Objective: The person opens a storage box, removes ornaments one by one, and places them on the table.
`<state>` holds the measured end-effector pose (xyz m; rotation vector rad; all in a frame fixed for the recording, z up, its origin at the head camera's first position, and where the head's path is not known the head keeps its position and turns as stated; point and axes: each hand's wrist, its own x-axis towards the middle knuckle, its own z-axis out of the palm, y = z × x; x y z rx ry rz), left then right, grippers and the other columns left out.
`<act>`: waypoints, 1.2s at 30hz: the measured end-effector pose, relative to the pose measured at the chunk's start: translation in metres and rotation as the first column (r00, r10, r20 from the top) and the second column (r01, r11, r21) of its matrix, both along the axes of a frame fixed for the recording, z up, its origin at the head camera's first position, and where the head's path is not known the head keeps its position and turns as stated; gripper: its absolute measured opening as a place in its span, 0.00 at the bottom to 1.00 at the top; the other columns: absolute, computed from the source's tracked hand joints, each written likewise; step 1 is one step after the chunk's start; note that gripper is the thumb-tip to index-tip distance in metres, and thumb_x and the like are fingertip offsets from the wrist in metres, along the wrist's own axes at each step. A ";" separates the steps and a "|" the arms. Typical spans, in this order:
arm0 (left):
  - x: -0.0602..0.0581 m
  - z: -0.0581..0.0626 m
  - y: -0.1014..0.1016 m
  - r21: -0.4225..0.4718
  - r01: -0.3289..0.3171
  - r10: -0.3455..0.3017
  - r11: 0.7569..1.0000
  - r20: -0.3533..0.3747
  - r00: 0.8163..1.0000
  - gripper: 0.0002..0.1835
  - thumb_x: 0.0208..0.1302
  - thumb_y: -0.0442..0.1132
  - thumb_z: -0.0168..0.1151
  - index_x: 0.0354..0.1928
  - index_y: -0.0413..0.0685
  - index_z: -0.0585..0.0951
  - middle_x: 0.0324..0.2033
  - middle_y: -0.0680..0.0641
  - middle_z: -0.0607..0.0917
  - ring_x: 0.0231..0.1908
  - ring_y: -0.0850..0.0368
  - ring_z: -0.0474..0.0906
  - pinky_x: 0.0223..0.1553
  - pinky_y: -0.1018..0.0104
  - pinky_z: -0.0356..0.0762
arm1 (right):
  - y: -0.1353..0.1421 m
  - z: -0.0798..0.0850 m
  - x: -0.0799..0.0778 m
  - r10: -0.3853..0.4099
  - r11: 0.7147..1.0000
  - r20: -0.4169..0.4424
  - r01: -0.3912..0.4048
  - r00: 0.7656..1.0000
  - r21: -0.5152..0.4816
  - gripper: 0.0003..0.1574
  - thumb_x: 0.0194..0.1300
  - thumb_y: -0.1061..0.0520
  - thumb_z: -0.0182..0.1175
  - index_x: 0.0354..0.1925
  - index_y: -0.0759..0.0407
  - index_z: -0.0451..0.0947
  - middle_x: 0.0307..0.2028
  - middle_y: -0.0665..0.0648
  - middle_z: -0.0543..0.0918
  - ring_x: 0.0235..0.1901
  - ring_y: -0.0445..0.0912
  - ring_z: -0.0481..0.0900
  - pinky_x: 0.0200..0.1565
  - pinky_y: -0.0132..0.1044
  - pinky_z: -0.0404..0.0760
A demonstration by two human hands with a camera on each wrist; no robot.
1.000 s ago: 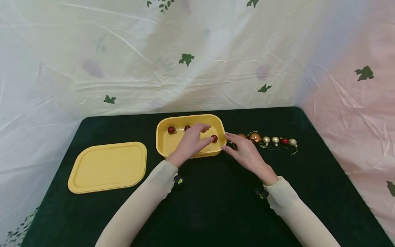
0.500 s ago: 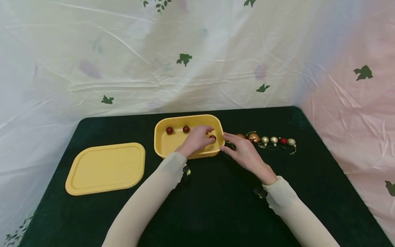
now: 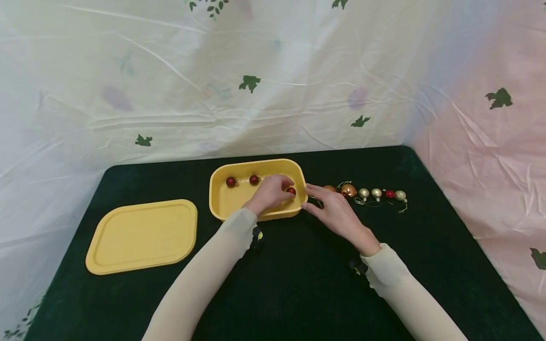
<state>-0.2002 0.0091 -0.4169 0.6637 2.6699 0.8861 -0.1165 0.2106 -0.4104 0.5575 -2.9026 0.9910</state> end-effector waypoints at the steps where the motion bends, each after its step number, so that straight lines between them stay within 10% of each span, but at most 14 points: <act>1: 0.000 0.000 0.000 -0.002 0.000 0.000 1.000 0.001 1.000 0.17 0.69 0.38 0.70 0.58 0.41 0.85 0.50 0.44 0.88 0.48 0.51 0.80 0.60 0.56 0.77 | -0.001 0.000 0.000 -0.001 1.000 0.001 0.001 1.000 0.001 0.33 0.73 0.47 0.65 0.70 0.61 0.75 0.71 0.62 0.74 0.65 0.58 0.77 0.62 0.59 0.77; 16: 0.001 0.000 -0.001 0.008 -0.010 0.010 1.000 -0.020 1.000 0.13 0.67 0.35 0.70 0.52 0.42 0.88 0.43 0.47 0.90 0.44 0.54 0.80 0.56 0.59 0.77 | 0.008 0.003 0.006 -0.047 0.997 0.038 0.049 0.998 -0.065 0.36 0.76 0.42 0.61 0.74 0.56 0.71 0.71 0.59 0.74 0.67 0.56 0.75 0.64 0.59 0.75; 36: 0.045 0.024 -0.006 0.207 0.052 -0.001 0.977 -0.241 0.971 0.14 0.70 0.37 0.68 0.55 0.41 0.86 0.49 0.43 0.85 0.48 0.51 0.81 0.54 0.58 0.81 | 0.070 0.011 0.034 -0.272 0.937 -0.213 0.208 0.938 -0.279 0.28 0.79 0.50 0.58 0.73 0.49 0.74 0.73 0.52 0.73 0.71 0.55 0.70 0.68 0.63 0.67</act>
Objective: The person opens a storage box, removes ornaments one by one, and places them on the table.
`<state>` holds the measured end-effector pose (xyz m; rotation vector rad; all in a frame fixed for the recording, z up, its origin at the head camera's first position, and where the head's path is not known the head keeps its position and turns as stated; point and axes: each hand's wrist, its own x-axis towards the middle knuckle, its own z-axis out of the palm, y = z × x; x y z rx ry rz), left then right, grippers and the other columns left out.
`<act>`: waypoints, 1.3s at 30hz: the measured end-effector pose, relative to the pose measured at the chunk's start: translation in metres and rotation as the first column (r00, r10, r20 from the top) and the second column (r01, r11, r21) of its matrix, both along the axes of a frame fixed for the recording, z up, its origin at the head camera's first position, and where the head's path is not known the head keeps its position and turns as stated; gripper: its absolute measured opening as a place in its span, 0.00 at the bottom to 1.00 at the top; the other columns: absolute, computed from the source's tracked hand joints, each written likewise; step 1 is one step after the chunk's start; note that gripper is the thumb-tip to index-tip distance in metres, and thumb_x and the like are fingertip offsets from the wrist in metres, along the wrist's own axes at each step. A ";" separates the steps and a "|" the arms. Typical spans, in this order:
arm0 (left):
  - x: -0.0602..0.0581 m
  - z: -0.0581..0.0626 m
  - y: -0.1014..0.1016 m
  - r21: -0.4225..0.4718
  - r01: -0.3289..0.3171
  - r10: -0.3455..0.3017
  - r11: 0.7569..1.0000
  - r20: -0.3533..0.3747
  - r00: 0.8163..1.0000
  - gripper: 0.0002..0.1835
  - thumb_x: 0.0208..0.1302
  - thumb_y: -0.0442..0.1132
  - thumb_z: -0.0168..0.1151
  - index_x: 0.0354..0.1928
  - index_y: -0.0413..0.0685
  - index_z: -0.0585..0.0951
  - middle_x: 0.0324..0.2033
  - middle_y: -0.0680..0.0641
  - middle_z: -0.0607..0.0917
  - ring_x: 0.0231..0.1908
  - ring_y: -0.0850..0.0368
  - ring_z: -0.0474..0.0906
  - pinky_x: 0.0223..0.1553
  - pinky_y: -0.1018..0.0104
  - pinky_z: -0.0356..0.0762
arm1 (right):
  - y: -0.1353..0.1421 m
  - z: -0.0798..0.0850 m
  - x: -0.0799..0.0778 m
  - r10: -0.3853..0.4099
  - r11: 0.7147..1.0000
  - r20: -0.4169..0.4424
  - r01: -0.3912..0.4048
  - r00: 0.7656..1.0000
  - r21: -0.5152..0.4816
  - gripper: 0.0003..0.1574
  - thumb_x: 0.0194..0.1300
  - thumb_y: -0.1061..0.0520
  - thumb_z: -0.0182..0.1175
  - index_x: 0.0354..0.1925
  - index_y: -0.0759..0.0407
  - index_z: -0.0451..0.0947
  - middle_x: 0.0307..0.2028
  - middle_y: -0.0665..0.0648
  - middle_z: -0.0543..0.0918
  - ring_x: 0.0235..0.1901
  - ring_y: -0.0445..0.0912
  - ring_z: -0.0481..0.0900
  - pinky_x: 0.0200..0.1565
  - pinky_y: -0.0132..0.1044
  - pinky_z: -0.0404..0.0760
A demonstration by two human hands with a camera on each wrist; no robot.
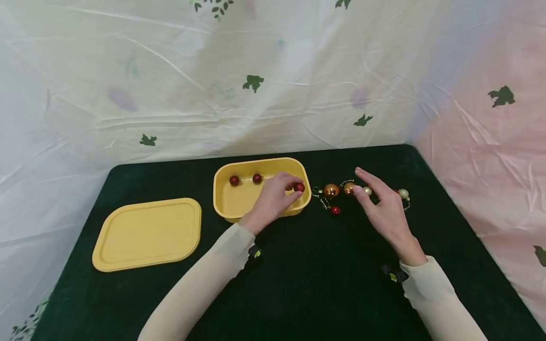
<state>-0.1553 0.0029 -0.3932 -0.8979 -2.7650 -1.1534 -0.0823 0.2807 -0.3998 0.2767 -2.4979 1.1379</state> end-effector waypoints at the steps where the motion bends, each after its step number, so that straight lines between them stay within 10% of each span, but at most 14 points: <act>1: 0.003 0.000 0.001 0.022 0.010 -0.010 1.000 -0.012 1.000 0.14 0.70 0.36 0.68 0.55 0.41 0.86 0.49 0.43 0.85 0.48 0.51 0.81 0.54 0.58 0.82 | 0.003 0.000 0.001 -0.002 1.000 0.008 0.002 1.000 0.001 0.28 0.79 0.50 0.58 0.73 0.49 0.73 0.73 0.52 0.73 0.72 0.55 0.69 0.68 0.63 0.67; 12: 0.036 0.002 0.020 0.060 0.080 -0.081 0.995 0.010 0.997 0.17 0.72 0.39 0.67 0.60 0.45 0.84 0.55 0.45 0.83 0.51 0.52 0.81 0.54 0.60 0.81 | 0.020 0.004 0.014 -0.075 0.997 0.042 0.075 0.996 0.008 0.28 0.78 0.48 0.59 0.73 0.45 0.74 0.72 0.49 0.74 0.69 0.55 0.72 0.68 0.64 0.66; 17: 0.046 0.001 0.030 0.053 0.111 -0.111 0.992 0.012 0.994 0.18 0.72 0.41 0.67 0.61 0.47 0.84 0.55 0.46 0.82 0.53 0.54 0.80 0.57 0.60 0.80 | 0.024 0.005 0.016 -0.106 0.994 0.020 0.105 0.994 0.036 0.27 0.79 0.48 0.58 0.72 0.43 0.74 0.71 0.47 0.74 0.62 0.49 0.78 0.64 0.34 0.73; 26: 0.056 -0.011 0.046 0.010 0.190 -0.191 0.982 0.035 0.981 0.18 0.73 0.42 0.67 0.62 0.48 0.83 0.56 0.49 0.82 0.54 0.59 0.80 0.56 0.69 0.78 | 0.033 0.004 0.019 -0.135 0.990 0.030 0.133 0.990 0.051 0.28 0.79 0.48 0.57 0.73 0.42 0.73 0.71 0.46 0.75 0.50 0.42 0.76 0.48 0.24 0.68; 39: 0.057 -0.030 0.064 -0.114 0.289 -0.284 0.951 0.060 0.957 0.17 0.71 0.39 0.68 0.59 0.47 0.84 0.53 0.48 0.82 0.52 0.59 0.81 0.53 0.72 0.78 | 0.037 0.004 0.017 -0.112 0.993 0.062 0.109 0.992 0.039 0.27 0.79 0.47 0.57 0.73 0.43 0.74 0.71 0.47 0.74 0.63 0.47 0.77 0.56 0.14 0.64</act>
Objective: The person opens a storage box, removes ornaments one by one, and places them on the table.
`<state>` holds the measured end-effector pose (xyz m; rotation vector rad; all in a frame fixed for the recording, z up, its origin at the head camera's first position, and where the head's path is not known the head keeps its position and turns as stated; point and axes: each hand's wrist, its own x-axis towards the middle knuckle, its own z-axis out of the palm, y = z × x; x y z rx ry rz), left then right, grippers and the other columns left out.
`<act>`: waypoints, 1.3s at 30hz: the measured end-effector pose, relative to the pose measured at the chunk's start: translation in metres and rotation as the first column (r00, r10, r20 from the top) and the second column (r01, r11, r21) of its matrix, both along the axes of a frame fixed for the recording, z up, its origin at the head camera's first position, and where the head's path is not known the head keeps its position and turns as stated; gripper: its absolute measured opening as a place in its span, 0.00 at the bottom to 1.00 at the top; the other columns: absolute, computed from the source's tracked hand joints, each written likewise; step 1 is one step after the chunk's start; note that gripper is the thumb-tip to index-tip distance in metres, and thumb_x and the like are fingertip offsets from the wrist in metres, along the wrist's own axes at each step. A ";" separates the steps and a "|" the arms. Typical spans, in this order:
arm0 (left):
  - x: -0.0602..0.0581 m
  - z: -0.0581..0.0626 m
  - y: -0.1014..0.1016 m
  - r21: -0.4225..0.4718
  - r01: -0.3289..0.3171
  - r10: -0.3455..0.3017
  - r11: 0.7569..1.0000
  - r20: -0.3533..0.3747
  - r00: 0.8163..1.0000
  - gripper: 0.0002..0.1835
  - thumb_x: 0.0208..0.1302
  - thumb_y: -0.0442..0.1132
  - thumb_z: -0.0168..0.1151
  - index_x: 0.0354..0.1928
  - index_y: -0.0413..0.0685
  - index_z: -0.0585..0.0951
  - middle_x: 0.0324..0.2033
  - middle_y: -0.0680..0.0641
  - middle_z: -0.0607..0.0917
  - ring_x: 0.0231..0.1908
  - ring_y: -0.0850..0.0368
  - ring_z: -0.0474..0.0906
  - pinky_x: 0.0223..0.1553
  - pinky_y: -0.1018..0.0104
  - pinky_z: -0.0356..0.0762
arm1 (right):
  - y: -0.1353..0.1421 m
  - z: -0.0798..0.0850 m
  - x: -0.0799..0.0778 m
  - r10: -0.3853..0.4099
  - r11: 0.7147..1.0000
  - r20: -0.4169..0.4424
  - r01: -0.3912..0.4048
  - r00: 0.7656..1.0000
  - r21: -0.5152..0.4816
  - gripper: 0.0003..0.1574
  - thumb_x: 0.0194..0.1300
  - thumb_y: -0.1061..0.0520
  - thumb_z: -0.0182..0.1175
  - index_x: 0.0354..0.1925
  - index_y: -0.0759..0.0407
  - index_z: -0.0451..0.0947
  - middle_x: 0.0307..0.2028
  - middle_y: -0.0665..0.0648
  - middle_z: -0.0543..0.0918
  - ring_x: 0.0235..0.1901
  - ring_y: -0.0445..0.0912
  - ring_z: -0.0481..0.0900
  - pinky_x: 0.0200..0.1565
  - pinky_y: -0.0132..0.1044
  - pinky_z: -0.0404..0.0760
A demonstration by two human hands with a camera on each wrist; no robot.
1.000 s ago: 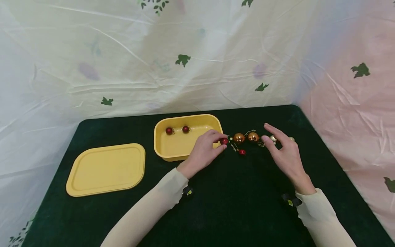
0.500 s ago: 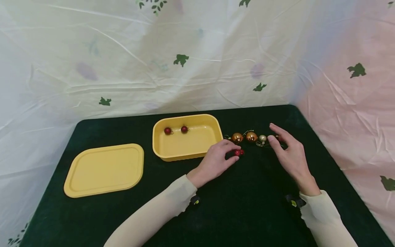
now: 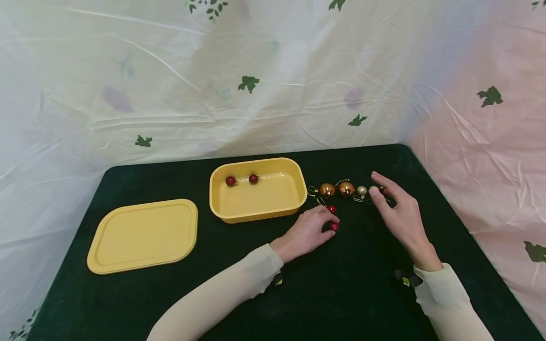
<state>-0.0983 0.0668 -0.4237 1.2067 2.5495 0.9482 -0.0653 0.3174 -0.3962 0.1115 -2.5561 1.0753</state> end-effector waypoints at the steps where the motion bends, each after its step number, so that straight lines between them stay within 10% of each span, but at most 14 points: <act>1: 0.000 -0.001 0.000 -0.009 0.000 0.000 1.000 0.007 1.000 0.17 0.71 0.39 0.68 0.59 0.47 0.84 0.53 0.48 0.82 0.52 0.58 0.81 0.53 0.72 0.78 | 0.000 0.000 0.000 0.002 1.000 0.000 -0.002 1.000 -0.002 0.27 0.79 0.48 0.57 0.73 0.43 0.74 0.71 0.47 0.74 0.64 0.46 0.77 0.56 0.14 0.64; 18: 0.003 -0.001 -0.022 -0.032 0.014 -0.012 0.999 0.063 0.998 0.24 0.73 0.46 0.65 0.68 0.48 0.78 0.63 0.46 0.79 0.60 0.58 0.78 0.60 0.65 0.77 | -0.007 0.001 -0.002 0.028 1.000 0.009 -0.028 1.000 -0.006 0.28 0.79 0.48 0.57 0.73 0.44 0.73 0.72 0.48 0.73 0.67 0.51 0.74 0.58 0.14 0.63; 26: 0.012 0.012 -0.067 -0.026 -0.009 0.008 1.000 -0.002 1.000 0.28 0.78 0.57 0.56 0.72 0.52 0.74 0.70 0.49 0.75 0.69 0.57 0.72 0.70 0.57 0.69 | -0.014 0.005 0.002 0.040 0.999 0.038 -0.039 0.998 -0.017 0.30 0.80 0.48 0.56 0.76 0.42 0.70 0.73 0.51 0.72 0.62 0.63 0.76 0.63 0.67 0.68; 29: 0.016 0.015 -0.086 -0.027 -0.042 0.039 0.999 -0.084 0.996 0.28 0.77 0.57 0.56 0.72 0.52 0.74 0.70 0.50 0.75 0.70 0.56 0.71 0.71 0.55 0.68 | -0.017 0.004 0.003 0.057 0.998 0.050 -0.057 0.997 0.000 0.30 0.80 0.47 0.56 0.76 0.42 0.70 0.74 0.49 0.71 0.63 0.60 0.76 0.62 0.55 0.74; 34: 0.026 0.020 -0.119 0.011 -0.083 0.083 0.996 -0.268 0.960 0.26 0.76 0.54 0.60 0.68 0.50 0.78 0.66 0.49 0.78 0.67 0.55 0.73 0.69 0.55 0.70 | -0.025 0.001 0.005 0.088 0.996 0.060 -0.089 0.994 0.012 0.28 0.80 0.46 0.56 0.74 0.40 0.71 0.74 0.45 0.71 0.70 0.53 0.71 0.66 0.36 0.70; 39: 0.025 0.024 -0.150 0.056 -0.151 0.160 0.987 -0.438 0.885 0.25 0.75 0.52 0.61 0.66 0.46 0.79 0.66 0.45 0.77 0.68 0.50 0.71 0.72 0.50 0.66 | -0.044 -0.004 0.005 0.175 0.983 0.042 -0.177 0.984 0.041 0.29 0.80 0.49 0.56 0.74 0.49 0.71 0.75 0.54 0.70 0.72 0.60 0.68 0.66 0.68 0.66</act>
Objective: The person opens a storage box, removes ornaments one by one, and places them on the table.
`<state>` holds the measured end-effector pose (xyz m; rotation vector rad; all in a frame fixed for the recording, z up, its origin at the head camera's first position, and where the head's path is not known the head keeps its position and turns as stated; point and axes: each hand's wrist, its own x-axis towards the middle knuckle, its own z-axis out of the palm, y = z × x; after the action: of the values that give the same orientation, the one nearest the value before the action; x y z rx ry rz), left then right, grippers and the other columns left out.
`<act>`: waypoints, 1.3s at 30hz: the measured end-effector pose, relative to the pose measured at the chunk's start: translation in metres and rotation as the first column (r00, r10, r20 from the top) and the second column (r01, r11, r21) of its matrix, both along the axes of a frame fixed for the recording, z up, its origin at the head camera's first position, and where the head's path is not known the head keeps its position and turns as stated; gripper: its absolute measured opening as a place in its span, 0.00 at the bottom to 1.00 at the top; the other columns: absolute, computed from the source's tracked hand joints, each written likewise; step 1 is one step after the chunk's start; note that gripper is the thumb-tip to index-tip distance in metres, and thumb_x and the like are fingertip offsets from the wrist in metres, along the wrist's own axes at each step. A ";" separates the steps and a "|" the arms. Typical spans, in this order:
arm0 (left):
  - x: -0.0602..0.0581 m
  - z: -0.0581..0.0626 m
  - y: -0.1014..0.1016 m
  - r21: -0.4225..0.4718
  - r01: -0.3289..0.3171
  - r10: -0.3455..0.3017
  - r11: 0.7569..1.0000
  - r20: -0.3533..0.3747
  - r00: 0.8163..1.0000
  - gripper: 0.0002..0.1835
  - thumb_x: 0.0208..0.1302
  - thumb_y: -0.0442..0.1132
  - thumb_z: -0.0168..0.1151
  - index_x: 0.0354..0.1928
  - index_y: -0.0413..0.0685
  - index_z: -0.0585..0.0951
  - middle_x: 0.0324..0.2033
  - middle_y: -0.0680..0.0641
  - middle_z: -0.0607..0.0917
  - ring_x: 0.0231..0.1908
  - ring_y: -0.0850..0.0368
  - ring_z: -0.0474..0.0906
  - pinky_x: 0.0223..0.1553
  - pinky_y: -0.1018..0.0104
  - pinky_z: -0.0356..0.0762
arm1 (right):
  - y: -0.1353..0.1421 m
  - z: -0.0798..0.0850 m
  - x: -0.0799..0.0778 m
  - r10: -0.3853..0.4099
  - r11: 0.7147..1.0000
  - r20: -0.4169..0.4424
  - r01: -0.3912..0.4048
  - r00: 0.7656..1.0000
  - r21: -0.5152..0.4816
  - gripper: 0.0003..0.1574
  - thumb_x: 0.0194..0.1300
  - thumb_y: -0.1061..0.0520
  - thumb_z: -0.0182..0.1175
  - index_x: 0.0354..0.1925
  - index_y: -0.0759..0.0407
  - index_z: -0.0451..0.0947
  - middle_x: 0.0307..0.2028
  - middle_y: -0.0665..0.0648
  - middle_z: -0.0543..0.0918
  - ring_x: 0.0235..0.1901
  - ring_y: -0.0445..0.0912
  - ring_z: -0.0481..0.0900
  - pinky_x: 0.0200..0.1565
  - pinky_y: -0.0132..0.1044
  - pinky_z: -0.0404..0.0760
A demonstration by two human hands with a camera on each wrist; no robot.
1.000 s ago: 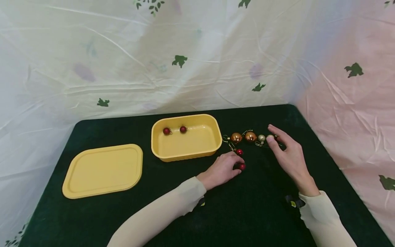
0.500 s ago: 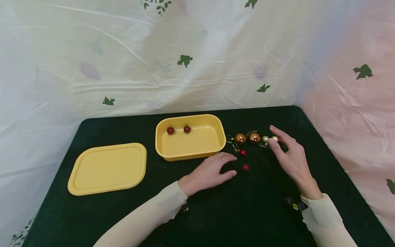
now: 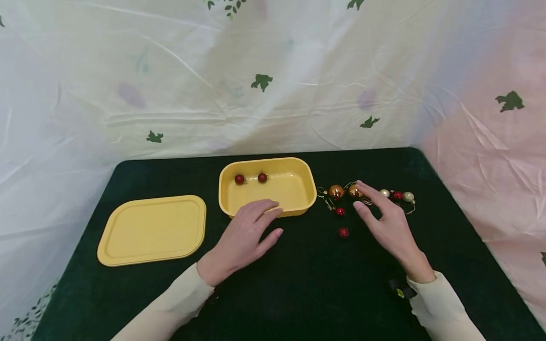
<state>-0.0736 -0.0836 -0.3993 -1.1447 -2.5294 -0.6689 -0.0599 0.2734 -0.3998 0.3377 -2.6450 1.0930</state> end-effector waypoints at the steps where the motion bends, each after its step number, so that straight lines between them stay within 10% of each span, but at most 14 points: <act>1: -0.002 0.000 -0.006 -0.004 -0.036 0.036 0.999 -0.014 0.999 0.26 0.75 0.52 0.61 0.67 0.45 0.78 0.68 0.44 0.76 0.69 0.48 0.69 0.73 0.48 0.64 | -0.005 -0.001 0.000 0.023 1.000 -0.004 -0.023 1.000 0.021 0.29 0.79 0.49 0.57 0.74 0.52 0.71 0.75 0.56 0.69 0.72 0.61 0.68 0.65 0.69 0.66; 8: -0.020 -0.003 -0.034 -0.156 -0.342 0.356 0.927 0.074 0.931 0.40 0.76 0.63 0.52 0.77 0.42 0.65 0.81 0.40 0.53 0.80 0.36 0.44 0.73 0.28 0.47 | -0.039 -0.005 -0.009 0.146 0.964 0.092 -0.163 0.985 0.211 0.42 0.79 0.38 0.55 0.79 0.56 0.61 0.80 0.58 0.59 0.79 0.57 0.55 0.71 0.66 0.60; 14: -0.034 -0.014 -0.044 -0.287 -0.422 0.482 0.860 0.184 0.857 0.50 0.75 0.71 0.43 0.83 0.41 0.50 0.83 0.41 0.38 0.80 0.34 0.33 0.73 0.26 0.40 | -0.054 -0.012 -0.015 0.194 0.908 0.168 -0.242 0.966 0.343 0.51 0.78 0.30 0.49 0.81 0.61 0.53 0.82 0.58 0.50 0.81 0.57 0.46 0.74 0.65 0.55; 25: -0.037 -0.021 -0.041 -0.303 -0.434 0.514 0.848 0.275 0.813 0.56 0.72 0.77 0.37 0.82 0.38 0.47 0.83 0.40 0.37 0.81 0.37 0.35 0.74 0.28 0.42 | -0.057 -0.008 -0.016 0.180 0.842 0.242 -0.276 0.954 0.462 0.57 0.75 0.22 0.40 0.81 0.61 0.53 0.82 0.58 0.47 0.81 0.56 0.41 0.75 0.66 0.51; 33: -0.042 -0.019 -0.031 -0.295 -0.392 0.480 0.871 0.354 0.802 0.55 0.73 0.75 0.40 0.83 0.40 0.42 0.82 0.42 0.32 0.81 0.42 0.35 0.75 0.32 0.43 | -0.086 0.020 -0.043 0.263 0.880 0.029 -0.252 0.964 0.402 0.40 0.76 0.38 0.58 0.73 0.63 0.71 0.77 0.64 0.63 0.78 0.61 0.55 0.73 0.62 0.60; 39: -0.045 -0.021 -0.025 -0.302 -0.382 0.475 0.873 0.353 0.806 0.55 0.73 0.75 0.40 0.82 0.38 0.43 0.82 0.40 0.34 0.81 0.42 0.36 0.75 0.32 0.45 | -0.115 0.026 -0.073 0.285 0.898 0.048 -0.284 0.957 0.336 0.36 0.76 0.40 0.60 0.71 0.60 0.73 0.72 0.62 0.71 0.72 0.57 0.67 0.71 0.57 0.67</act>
<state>-0.1188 -0.1086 -0.4201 -0.4579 -3.1443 -0.5679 -0.1327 0.1581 -0.3737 0.8178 -2.8413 0.6950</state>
